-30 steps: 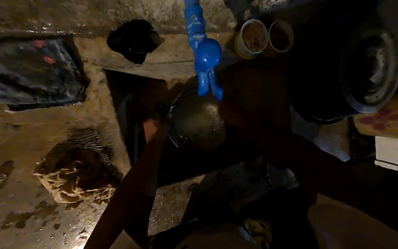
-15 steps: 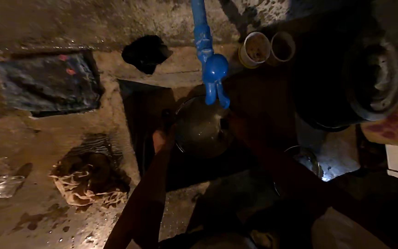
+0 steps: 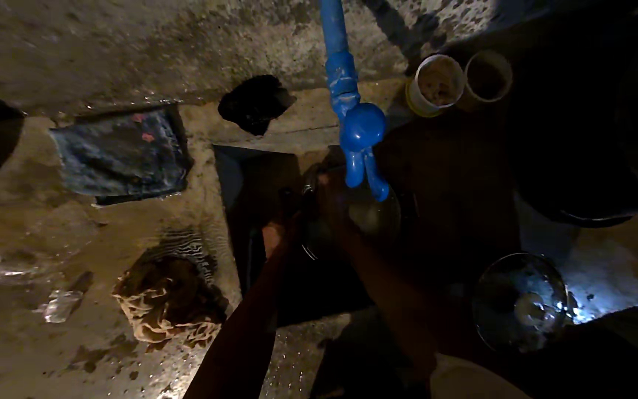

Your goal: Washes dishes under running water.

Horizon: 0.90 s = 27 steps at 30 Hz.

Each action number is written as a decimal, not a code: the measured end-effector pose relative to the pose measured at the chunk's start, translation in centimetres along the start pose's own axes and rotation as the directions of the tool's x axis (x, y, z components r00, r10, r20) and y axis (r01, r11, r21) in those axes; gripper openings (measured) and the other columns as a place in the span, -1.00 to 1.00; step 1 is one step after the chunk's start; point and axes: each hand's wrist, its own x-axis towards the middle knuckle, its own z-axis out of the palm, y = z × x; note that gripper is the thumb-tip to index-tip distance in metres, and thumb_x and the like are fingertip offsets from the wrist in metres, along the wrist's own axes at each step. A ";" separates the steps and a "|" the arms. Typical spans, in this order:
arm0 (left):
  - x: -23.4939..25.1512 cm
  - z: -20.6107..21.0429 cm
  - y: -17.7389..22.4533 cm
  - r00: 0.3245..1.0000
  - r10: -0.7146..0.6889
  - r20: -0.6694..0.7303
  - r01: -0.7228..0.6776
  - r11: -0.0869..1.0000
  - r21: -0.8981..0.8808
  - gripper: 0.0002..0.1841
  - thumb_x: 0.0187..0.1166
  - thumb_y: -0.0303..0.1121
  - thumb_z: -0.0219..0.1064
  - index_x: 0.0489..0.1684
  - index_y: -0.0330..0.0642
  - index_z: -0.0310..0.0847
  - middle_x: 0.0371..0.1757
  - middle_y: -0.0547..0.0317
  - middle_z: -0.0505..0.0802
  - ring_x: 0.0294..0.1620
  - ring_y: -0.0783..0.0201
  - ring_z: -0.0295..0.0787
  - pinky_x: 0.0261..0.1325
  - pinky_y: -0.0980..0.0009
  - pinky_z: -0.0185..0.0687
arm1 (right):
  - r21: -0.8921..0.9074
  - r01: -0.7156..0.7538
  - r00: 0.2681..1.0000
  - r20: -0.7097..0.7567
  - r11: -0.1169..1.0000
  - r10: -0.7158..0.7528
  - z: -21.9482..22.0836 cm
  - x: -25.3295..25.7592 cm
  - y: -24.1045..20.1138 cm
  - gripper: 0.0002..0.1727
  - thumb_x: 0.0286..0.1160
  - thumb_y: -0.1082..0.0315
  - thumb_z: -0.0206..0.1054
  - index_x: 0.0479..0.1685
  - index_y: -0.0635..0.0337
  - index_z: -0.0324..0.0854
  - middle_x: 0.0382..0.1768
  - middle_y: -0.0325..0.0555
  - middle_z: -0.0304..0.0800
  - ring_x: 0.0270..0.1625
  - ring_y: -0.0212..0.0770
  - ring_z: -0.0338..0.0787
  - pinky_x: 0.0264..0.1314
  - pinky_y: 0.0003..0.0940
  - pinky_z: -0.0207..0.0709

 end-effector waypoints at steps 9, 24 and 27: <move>-0.4 0.4 -0.4 1.000 0.015 -0.014 -0.015 0.999 -0.042 -0.56 0.71 -0.04 0.31 0.23 -0.27 0.72 0.13 -0.23 0.85 0.23 -0.14 0.78 0.38 -0.12 0.58 | -0.050 -0.221 0.972 -0.087 0.974 0.216 -1.1 3.0 1.3 -0.54 0.85 0.25 0.01 0.46 0.39 0.53 0.37 0.36 0.67 0.45 0.27 0.67 0.49 0.22 0.49; -1.2 1.3 -0.2 0.994 -0.016 -0.104 0.002 0.990 -0.138 -0.56 0.73 -0.05 0.28 0.18 -0.30 0.75 0.10 -0.24 0.86 0.21 -0.15 0.81 0.38 -0.13 0.60 | -0.132 0.242 0.680 0.730 0.961 -0.071 -6.3 -9.8 5.7 -0.61 0.68 0.46 0.15 0.41 0.33 0.65 0.53 0.27 0.58 0.65 0.21 0.48 0.74 0.11 0.23; -1.1 1.2 -0.3 0.995 -0.020 -0.096 0.011 0.996 -0.090 -0.53 0.74 -0.04 0.27 0.17 -0.36 0.73 0.11 -0.29 0.85 0.22 -0.18 0.80 0.40 -0.12 0.58 | -0.407 0.331 0.661 0.744 0.851 0.099 -11.1 -8.2 7.1 -0.58 0.82 0.35 0.04 0.48 0.34 0.56 0.59 0.33 0.46 0.69 0.33 0.37 0.73 0.26 0.17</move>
